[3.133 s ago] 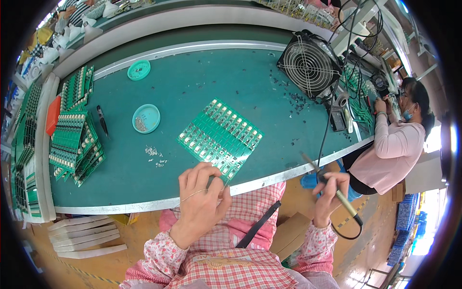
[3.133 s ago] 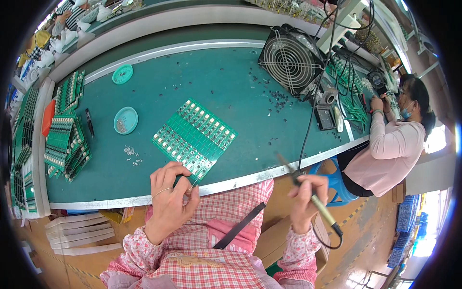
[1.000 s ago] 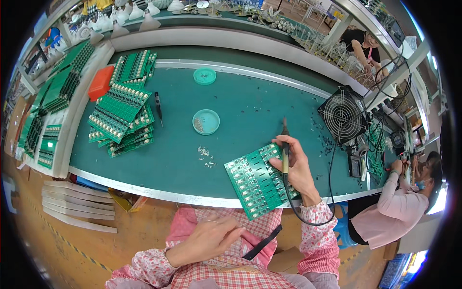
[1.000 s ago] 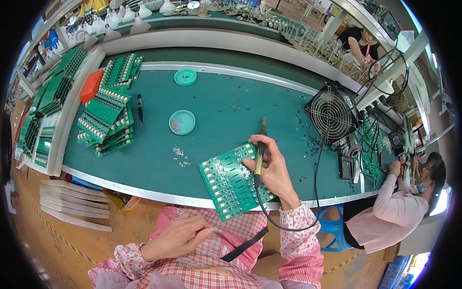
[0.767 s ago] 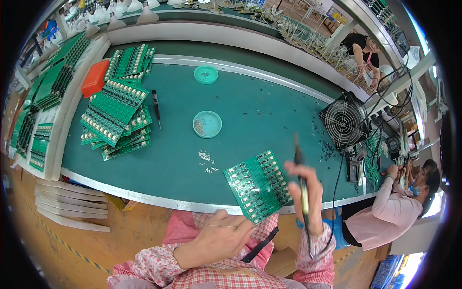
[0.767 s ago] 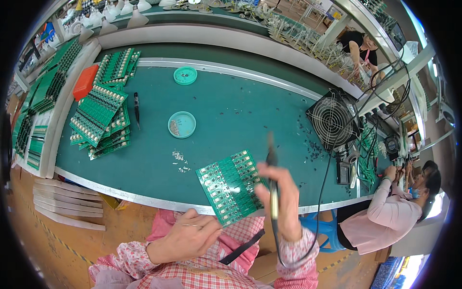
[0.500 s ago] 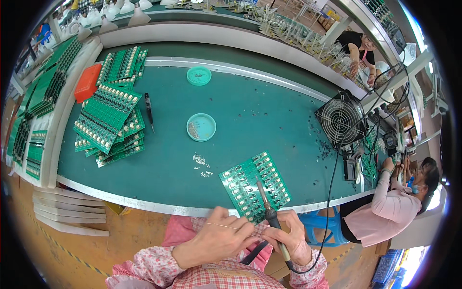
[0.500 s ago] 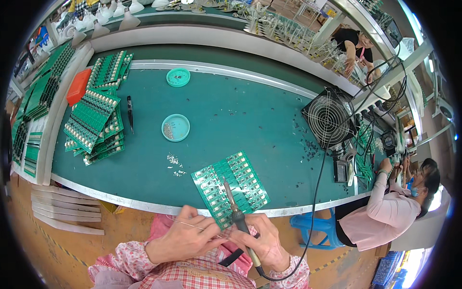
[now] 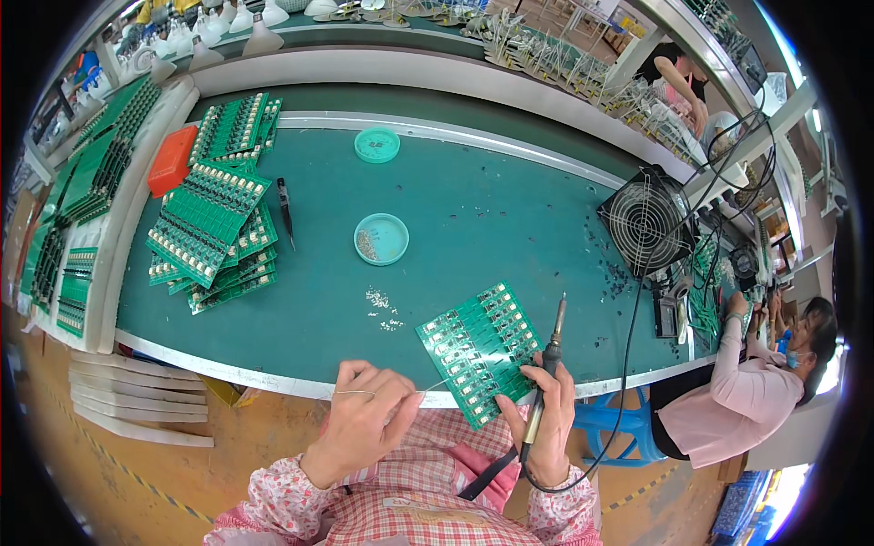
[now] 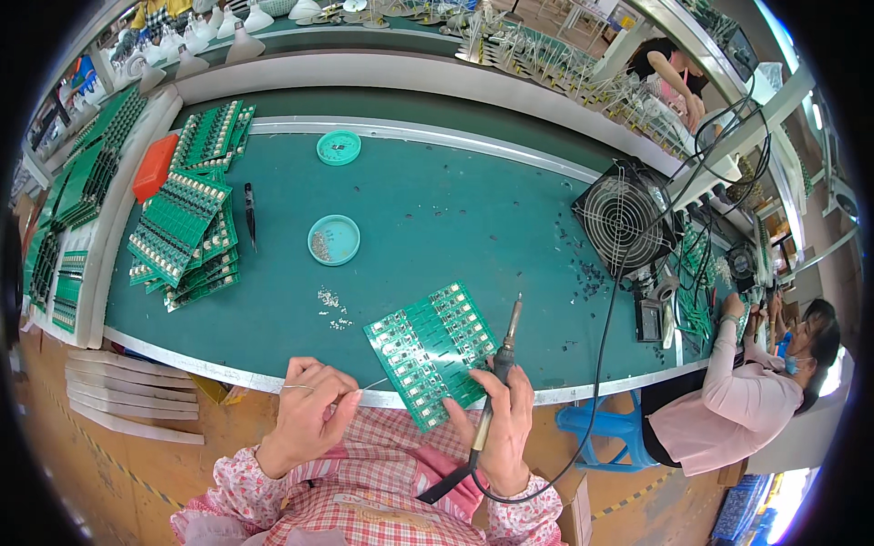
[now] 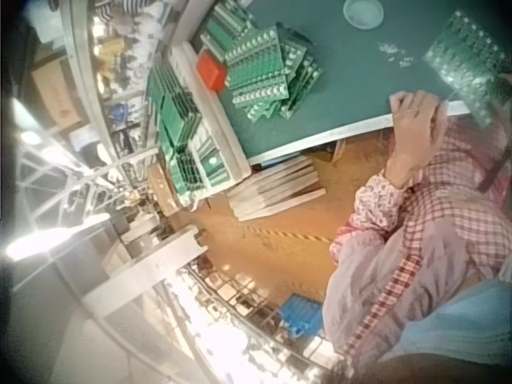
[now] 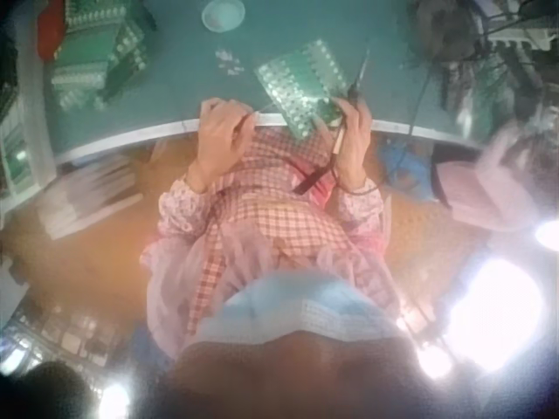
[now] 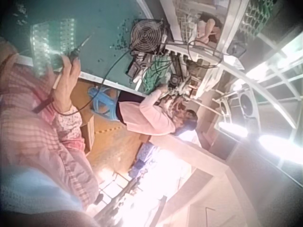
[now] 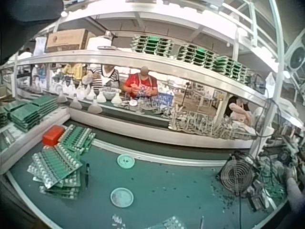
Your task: The person solders components onto a circuit board using a soldering iron, places the board onto a stack on a tray, and solders components onto a new circuit board.
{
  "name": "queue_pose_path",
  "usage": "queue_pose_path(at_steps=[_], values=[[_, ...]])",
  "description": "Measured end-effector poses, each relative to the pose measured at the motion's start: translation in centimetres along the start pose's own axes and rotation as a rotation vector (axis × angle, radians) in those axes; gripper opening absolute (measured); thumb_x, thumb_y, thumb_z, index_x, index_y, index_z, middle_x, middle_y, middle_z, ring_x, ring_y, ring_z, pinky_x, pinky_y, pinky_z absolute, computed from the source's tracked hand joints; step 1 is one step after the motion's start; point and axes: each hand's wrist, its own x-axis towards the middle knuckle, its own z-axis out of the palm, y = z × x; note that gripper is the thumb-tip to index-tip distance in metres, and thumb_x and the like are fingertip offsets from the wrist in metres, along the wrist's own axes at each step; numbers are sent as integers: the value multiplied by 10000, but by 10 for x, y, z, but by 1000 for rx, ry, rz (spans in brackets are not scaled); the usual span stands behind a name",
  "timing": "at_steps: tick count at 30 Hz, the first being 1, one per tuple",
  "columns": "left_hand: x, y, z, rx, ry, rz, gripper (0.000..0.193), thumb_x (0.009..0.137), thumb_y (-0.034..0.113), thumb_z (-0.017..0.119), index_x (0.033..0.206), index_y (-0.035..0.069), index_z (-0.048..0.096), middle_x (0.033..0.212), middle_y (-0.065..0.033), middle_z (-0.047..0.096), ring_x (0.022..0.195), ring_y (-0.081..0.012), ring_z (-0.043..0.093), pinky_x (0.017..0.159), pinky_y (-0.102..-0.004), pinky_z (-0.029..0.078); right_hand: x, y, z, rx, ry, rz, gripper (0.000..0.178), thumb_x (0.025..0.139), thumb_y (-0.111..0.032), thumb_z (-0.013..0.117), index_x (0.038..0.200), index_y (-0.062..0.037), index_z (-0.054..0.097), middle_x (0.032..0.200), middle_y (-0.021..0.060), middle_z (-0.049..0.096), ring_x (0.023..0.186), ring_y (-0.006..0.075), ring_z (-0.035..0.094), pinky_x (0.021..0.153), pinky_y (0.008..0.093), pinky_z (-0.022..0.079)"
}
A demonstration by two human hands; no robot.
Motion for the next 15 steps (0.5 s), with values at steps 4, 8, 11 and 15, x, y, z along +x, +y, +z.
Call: queue_pose_path(at_steps=[4,8,11,15], values=[[2,2,10,27,50,-5,93,854,60,654,794,49,583,874,-52,694,767,-231,616,791,-389,396,4,8,-4,32,-5,39,605,726,-148,848,1246,-67,549,1271,218,576,1159,417,532,995,476,422],[4,12,22,101,38,-8,107,849,72,652,795,41,564,1000,-81,701,910,-257,641,825,-414,407,5,16,-1,-43,41,92,639,730,-154,848,1275,-60,527,1284,225,578,1163,448,527,1005,492,423],[0,18,30,138,30,11,114,841,72,651,803,40,548,1098,-98,686,997,-280,640,862,-428,412,2,13,0,175,118,177,541,796,-54,774,1272,-32,518,1249,210,579,1163,361,562,985,425,451],[-1,18,31,157,55,2,114,840,69,648,807,38,544,1117,-103,682,1028,-287,639,885,-433,413,14,9,-9,811,276,552,498,881,22,633,1337,-33,438,1287,145,539,1137,208,582,935,328,488]])
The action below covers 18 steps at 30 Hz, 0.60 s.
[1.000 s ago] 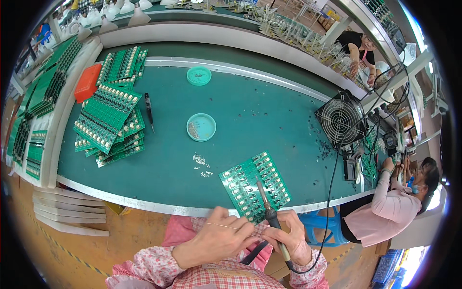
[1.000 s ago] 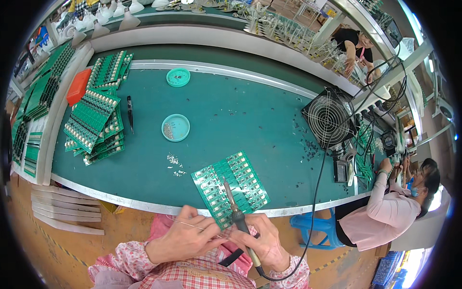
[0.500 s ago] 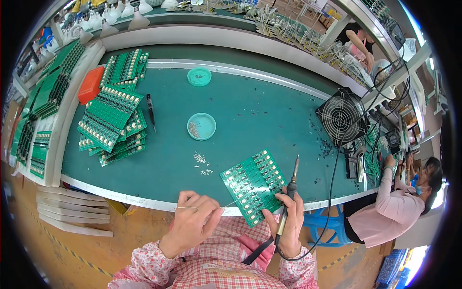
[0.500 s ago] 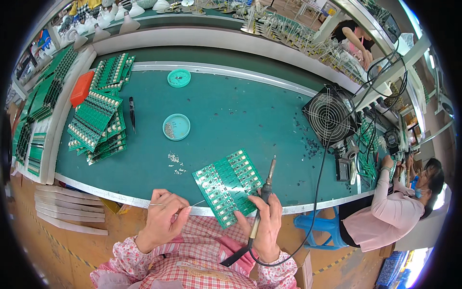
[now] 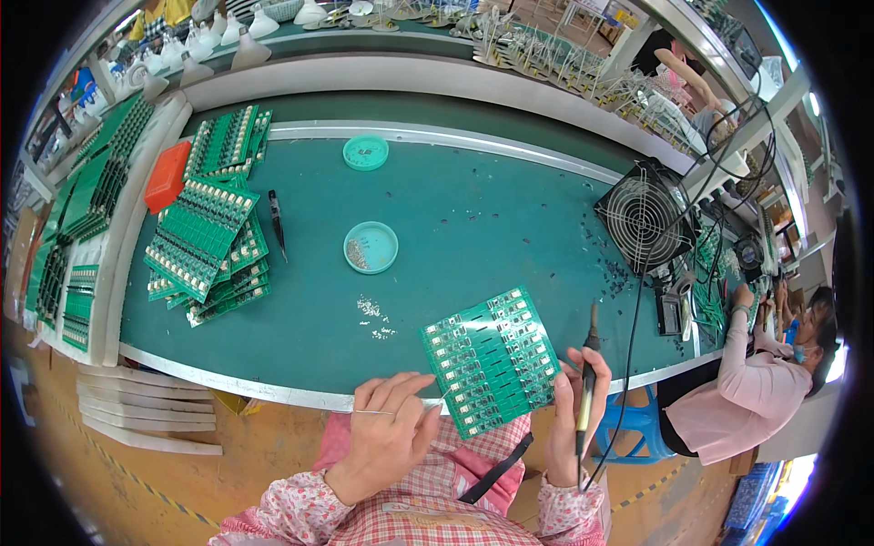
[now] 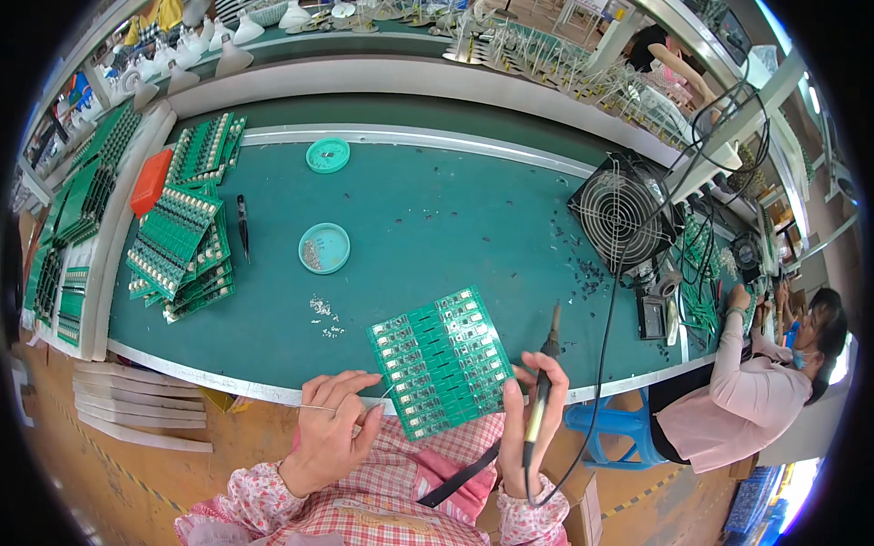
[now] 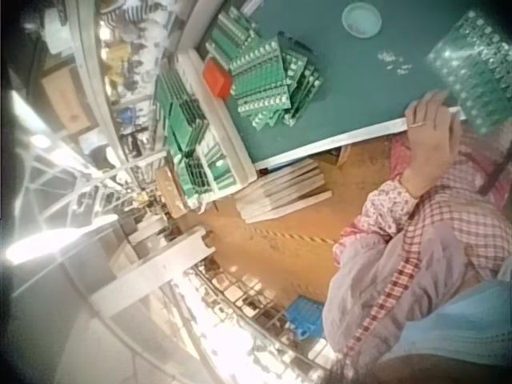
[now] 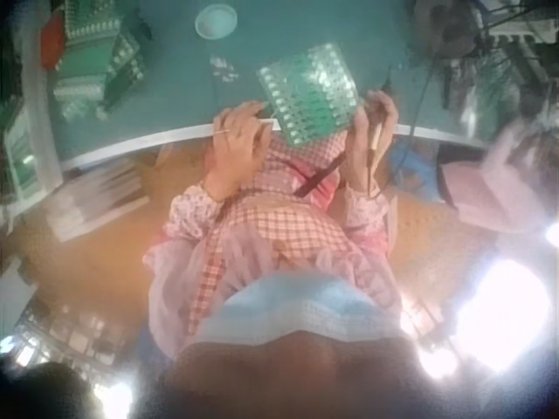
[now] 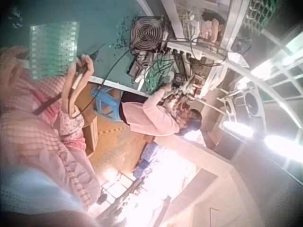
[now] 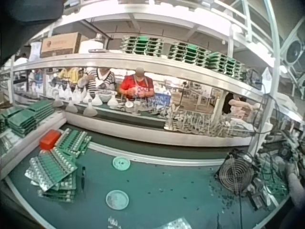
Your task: The person solders components onto a circuit board using a soldering iron, places the board onto a stack on a tray, and solders components onto a new circuit board.
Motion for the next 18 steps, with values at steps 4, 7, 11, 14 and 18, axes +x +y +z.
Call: queue_pose_path(at_steps=[4,7,11,14,18], values=[[11,-2,-7,-90,-11,-111,164,933,122,545,815,7,554,1069,-126,700,979,-288,651,871,-412,422,12,-14,-1,319,-36,163,498,884,36,615,1339,-74,445,1295,129,535,1142,185,584,851,294,539],[35,-5,-18,-407,-47,-432,313,1016,183,413,839,-15,578,1048,-145,708,927,-248,660,839,-369,448,15,-16,-4,423,12,200,504,888,33,618,1341,-98,441,1299,119,534,1139,172,585,811,276,556],[74,-11,-10,-825,-163,-505,371,1068,248,375,1192,-39,576,1128,-123,681,920,-162,642,821,-313,489,14,-20,6,419,80,98,511,886,29,636,1336,-97,431,1278,96,540,1166,173,564,816,265,538],[89,-27,-2,-975,-131,-453,335,1011,130,546,1311,-14,505,1084,-73,674,934,-114,642,780,-249,492,15,-12,12,378,6,-29,550,859,115,612,1344,-49,411,1284,121,529,1189,204,545,965,317,479],[104,-43,-2,-1072,-78,-451,371,944,2,623,1301,-17,527,1086,-83,668,942,-107,636,760,-219,503,21,0,17,350,-52,-115,541,876,106,602,1360,-14,392,1322,160,529,1199,217,548,1028,356,448]])
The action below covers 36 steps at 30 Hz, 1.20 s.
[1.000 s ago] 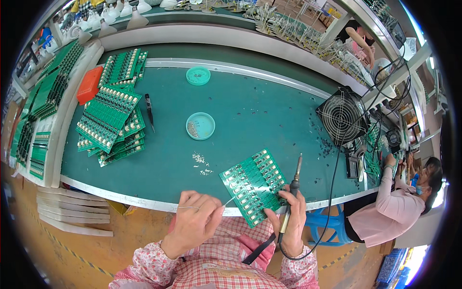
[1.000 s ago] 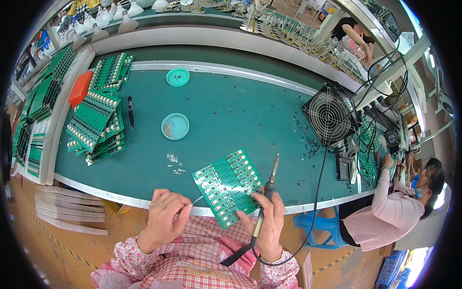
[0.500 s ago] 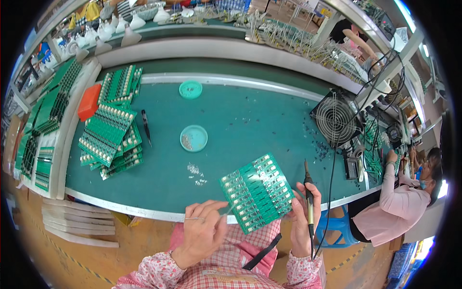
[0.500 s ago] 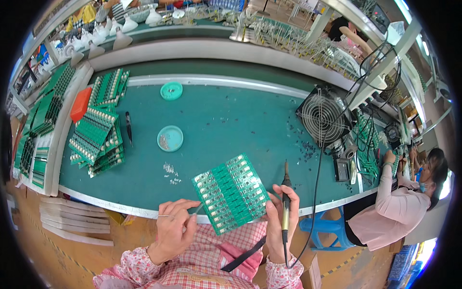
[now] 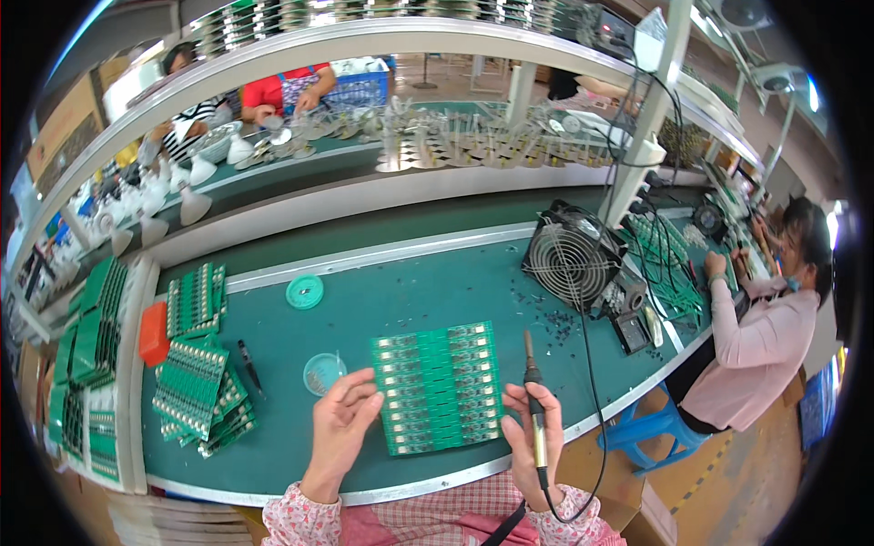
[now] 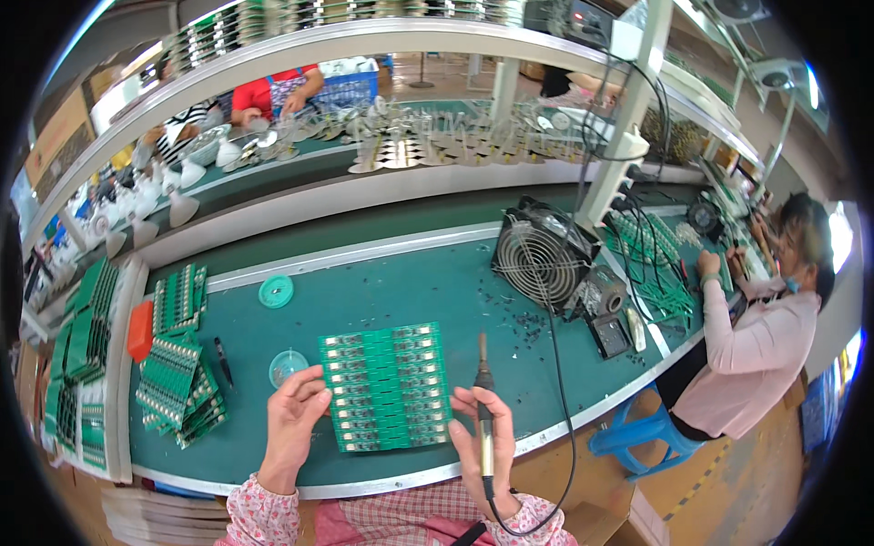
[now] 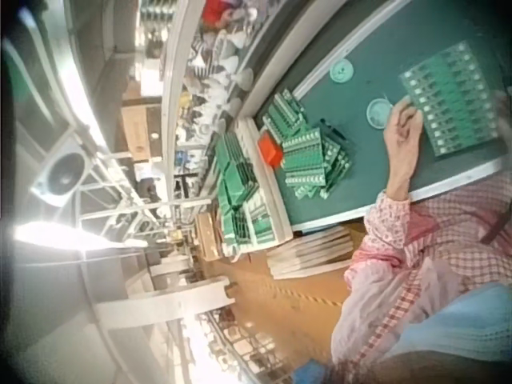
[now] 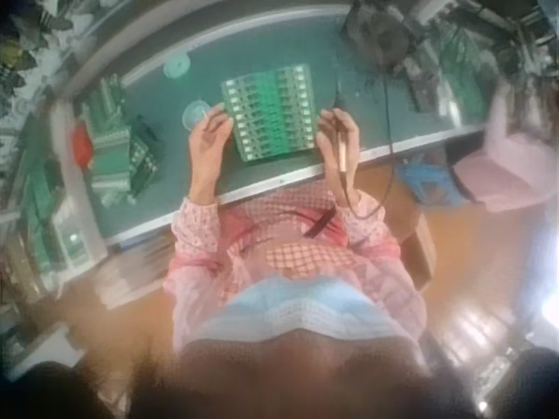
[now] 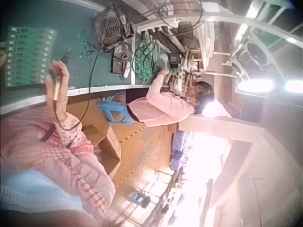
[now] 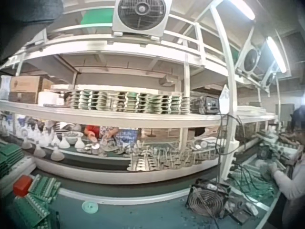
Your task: The person solders components onto a circuit board using a soldering iron, places the board onto a stack on a tray, and solders components onto a new circuit board.
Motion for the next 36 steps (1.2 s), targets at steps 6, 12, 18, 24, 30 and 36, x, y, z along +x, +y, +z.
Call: queue_pose_path(at_steps=[6,12,18,24,30,36], values=[[8,-5,1,49,37,-4,344,921,-22,641,1257,-24,569,1050,-96,695,914,-116,653,784,-234,523,1,23,1,-52,3,-85,449,901,90,616,1299,-5,431,1290,186,582,1127,228,617,977,352,495],[6,-5,-2,68,47,44,324,909,-53,640,1226,-51,574,1068,-123,697,958,-138,662,831,-257,530,0,22,4,-6,-12,-113,446,879,132,605,1263,-29,445,1277,187,587,1117,243,622,972,362,503],[6,-8,-4,95,48,39,315,908,-57,639,1217,-56,578,1074,-128,697,975,-147,661,857,-270,529,-3,27,3,-8,-18,-116,413,885,128,606,1230,-31,444,1283,199,586,1121,247,627,966,360,508],[6,-7,-1,84,53,38,322,903,-65,641,1219,-65,579,1075,-128,696,980,-147,660,858,-266,532,-1,25,3,-39,-1,-95,384,903,114,593,1222,-35,439,1266,184,599,1101,225,631,961,348,506],[3,-7,-6,74,59,-15,329,908,-64,637,1232,-71,580,1118,-138,681,1006,-156,656,881,-272,531,1,19,8,-114,5,-77,334,927,113,548,1225,-4,452,1284,196,587,1090,200,633,953,321,495],[7,-10,-1,40,-24,-21,361,941,18,624,1284,-76,560,1167,-145,670,1025,-165,657,858,-284,545,2,21,6,-227,39,-43,347,934,22,593,1254,-21,465,1259,143,590,925,105,618,827,241,490]])
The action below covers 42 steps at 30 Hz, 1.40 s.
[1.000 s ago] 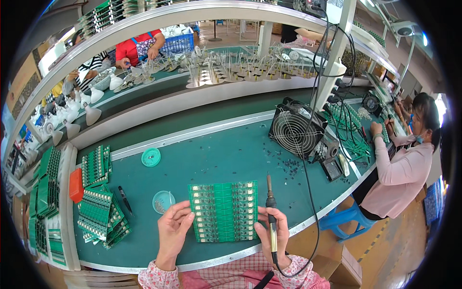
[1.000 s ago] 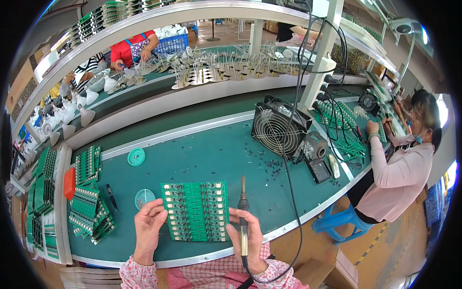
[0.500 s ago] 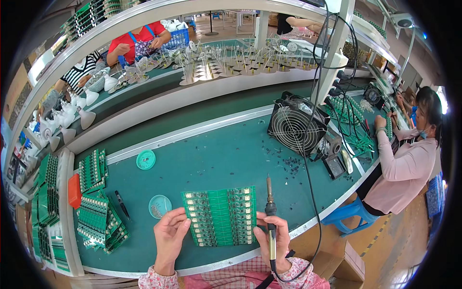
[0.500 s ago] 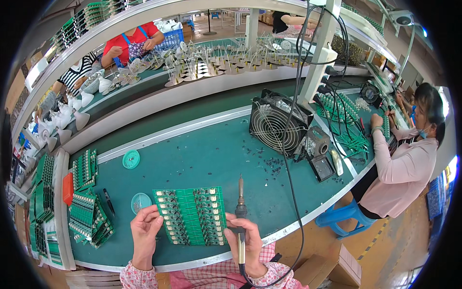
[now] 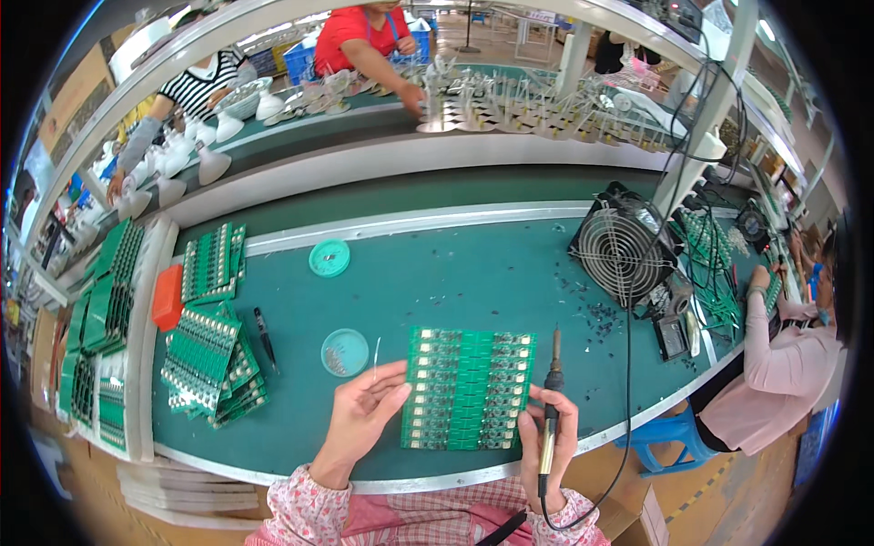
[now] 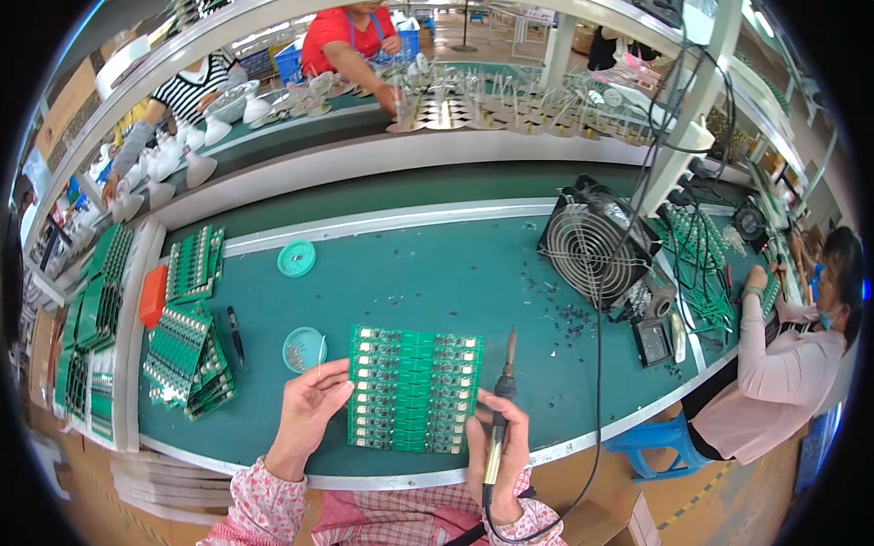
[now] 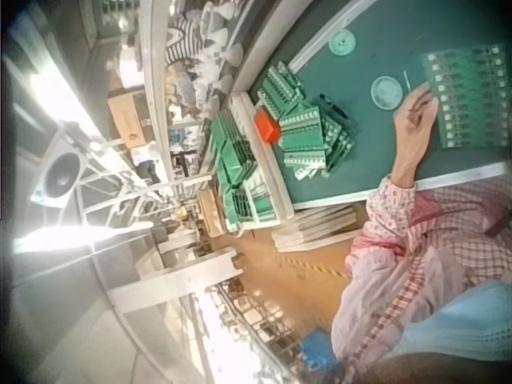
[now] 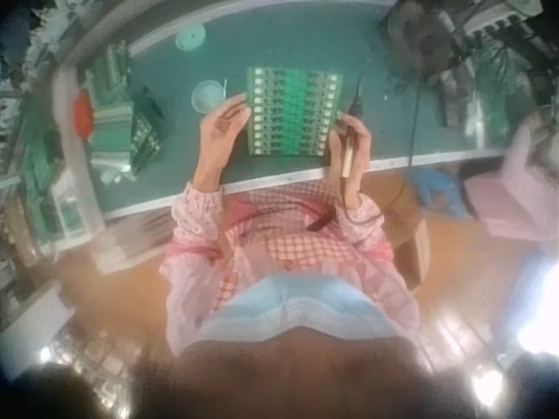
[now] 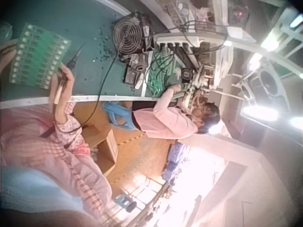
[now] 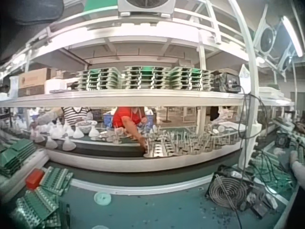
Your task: The person solders components onto a circuit board using a soldering iron, places the board onto a stack on a tray, and solders components onto a new circuit board.
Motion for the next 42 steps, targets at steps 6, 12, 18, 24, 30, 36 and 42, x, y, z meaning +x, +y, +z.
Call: queue_pose_path(at_steps=[6,12,18,24,30,36,42], values=[[1,6,-3,-34,-58,-106,368,983,80,588,1320,-60,539,1209,-132,661,1044,-160,650,817,-277,542,4,-5,4,-92,-11,30,362,935,37,570,1276,-4,456,1265,130,599,813,75,603,724,214,477],[3,5,-2,-33,-93,-123,370,1010,124,559,1342,-38,535,1193,-105,670,1007,-144,651,769,-270,536,4,-6,5,-157,9,28,371,947,-11,567,1304,-18,465,1272,119,598,788,47,557,762,204,462],[2,6,-1,-20,-106,-139,357,1021,162,549,1324,-26,559,1116,-63,685,904,-98,630,732,-251,507,4,-5,4,-205,-19,20,364,963,-31,538,1318,-15,459,1282,147,591,1066,153,585,981,302,429],[3,10,0,-74,-131,-190,357,1013,167,561,1303,-42,575,1080,-49,686,885,-83,599,778,-254,488,5,-1,4,-148,4,12,344,983,-80,516,1314,0,463,1280,167,592,1196,206,545,1059,343,379],[3,8,0,-77,-132,-167,336,1023,177,543,1289,-25,585,1045,-45,685,849,-96,610,744,-263,508,6,-10,7,-200,-50,34,380,985,-132,540,1329,8,459,1314,171,578,1231,219,529,1075,352,372],[3,5,-3,-78,-173,-165,347,1021,193,547,1284,-30,587,1034,-54,688,857,-103,615,761,-267,512,6,-4,7,-274,-66,-45,391,975,-117,576,1324,18,459,1296,164,567,1106,183,561,946,307,445],[3,7,-3,-97,-197,-177,372,1028,220,530,1292,-39,574,1059,-69,690,880,-122,641,800,-283,525,6,-5,6,-271,-89,-43,396,988,-156,564,1331,13,458,1321,174,576,1237,225,533,1079,356,372]])
